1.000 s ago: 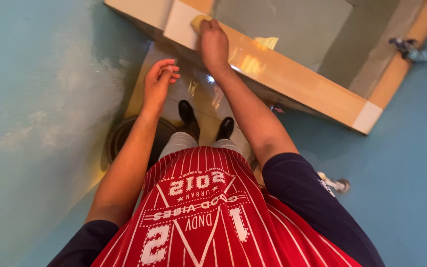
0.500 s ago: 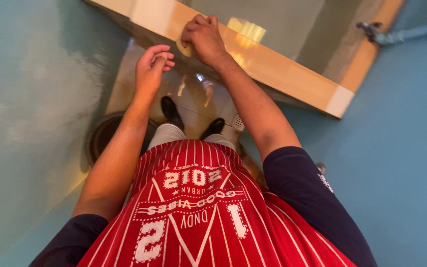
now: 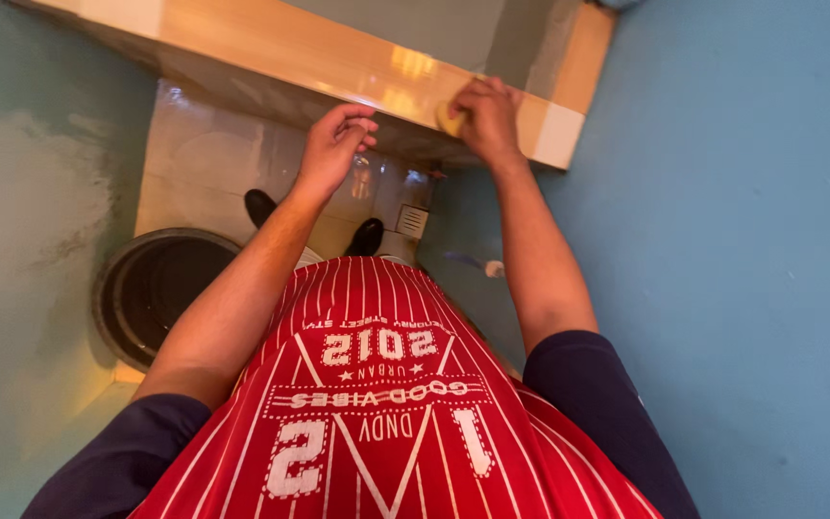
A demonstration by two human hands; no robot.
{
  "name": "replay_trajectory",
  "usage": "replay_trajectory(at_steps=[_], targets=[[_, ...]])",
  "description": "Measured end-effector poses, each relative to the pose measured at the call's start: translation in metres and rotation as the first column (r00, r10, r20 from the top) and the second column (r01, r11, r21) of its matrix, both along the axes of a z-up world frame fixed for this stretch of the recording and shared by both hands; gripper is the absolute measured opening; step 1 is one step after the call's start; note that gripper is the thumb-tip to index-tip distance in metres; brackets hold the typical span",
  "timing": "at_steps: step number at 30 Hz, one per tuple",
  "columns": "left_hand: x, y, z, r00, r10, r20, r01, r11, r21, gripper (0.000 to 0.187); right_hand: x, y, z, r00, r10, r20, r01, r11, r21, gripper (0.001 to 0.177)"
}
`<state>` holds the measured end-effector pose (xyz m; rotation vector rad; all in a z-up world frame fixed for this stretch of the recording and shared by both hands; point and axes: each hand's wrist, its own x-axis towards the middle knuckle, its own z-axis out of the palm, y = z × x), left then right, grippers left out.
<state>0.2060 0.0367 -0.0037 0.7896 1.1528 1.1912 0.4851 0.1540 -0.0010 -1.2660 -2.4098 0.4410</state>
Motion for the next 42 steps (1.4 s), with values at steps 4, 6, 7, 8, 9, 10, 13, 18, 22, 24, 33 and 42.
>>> replay_trajectory(at_steps=[4,6,7,8,9,10,13,18,22,24,33,42], targets=[[0.040,0.012,0.007,0.997,-0.072,-0.028,0.072,0.997,0.028,0.024,0.063,-0.022,0.002,0.973,-0.226,0.037,0.228,0.973,-0.030,0.030],[0.053,0.013,0.011,0.994,-0.100,-0.052,0.100,0.995,0.012,0.025,0.078,-0.031,0.004,0.949,-0.308,0.060,0.310,0.950,-0.026,0.028],[0.057,0.012,0.013,0.992,-0.110,-0.053,0.111,0.994,0.007,0.025,0.082,-0.035,0.005,0.939,-0.337,0.067,0.338,0.941,-0.012,0.027],[0.061,0.011,0.015,0.991,-0.118,-0.054,0.119,0.993,0.002,0.025,0.085,-0.037,0.005,0.929,-0.363,0.072,0.364,0.932,0.002,0.026],[0.065,0.012,0.016,0.990,-0.126,-0.056,0.126,0.992,-0.003,0.025,0.088,-0.037,0.006,0.922,-0.386,0.036,0.383,0.921,0.071,0.026],[0.065,0.012,0.017,0.991,-0.127,-0.049,0.127,0.992,0.005,0.025,0.088,-0.037,0.005,0.913,-0.408,-0.001,0.404,0.905,0.134,0.026],[0.069,0.018,0.015,0.989,-0.141,-0.033,0.142,0.990,0.018,0.026,0.093,-0.018,0.005,0.875,-0.471,-0.109,0.482,0.836,0.263,0.032],[0.083,0.035,0.010,0.974,-0.224,-0.031,0.225,0.974,0.029,0.024,0.102,0.065,-0.001,0.863,-0.471,-0.185,0.506,0.790,0.347,0.029],[0.087,0.050,0.013,0.952,-0.306,-0.020,0.306,0.952,0.019,0.026,0.107,0.098,-0.016,0.868,-0.497,0.016,0.470,0.830,0.300,0.041],[0.084,0.057,0.014,0.943,-0.332,-0.004,0.331,0.943,-0.020,0.024,0.107,0.092,-0.025,0.851,-0.517,0.095,0.487,0.844,0.226,0.039],[0.046,0.088,0.010,0.915,-0.398,-0.058,0.396,0.917,-0.044,0.025,0.078,-0.008,-0.016,0.750,-0.661,0.027,0.656,0.748,0.101,0.039],[-0.013,0.090,0.003,0.952,-0.307,-0.011,0.306,0.950,-0.055,0.022,-0.031,-0.020,-0.010,0.739,-0.673,-0.011,0.673,0.739,-0.010,0.041]])
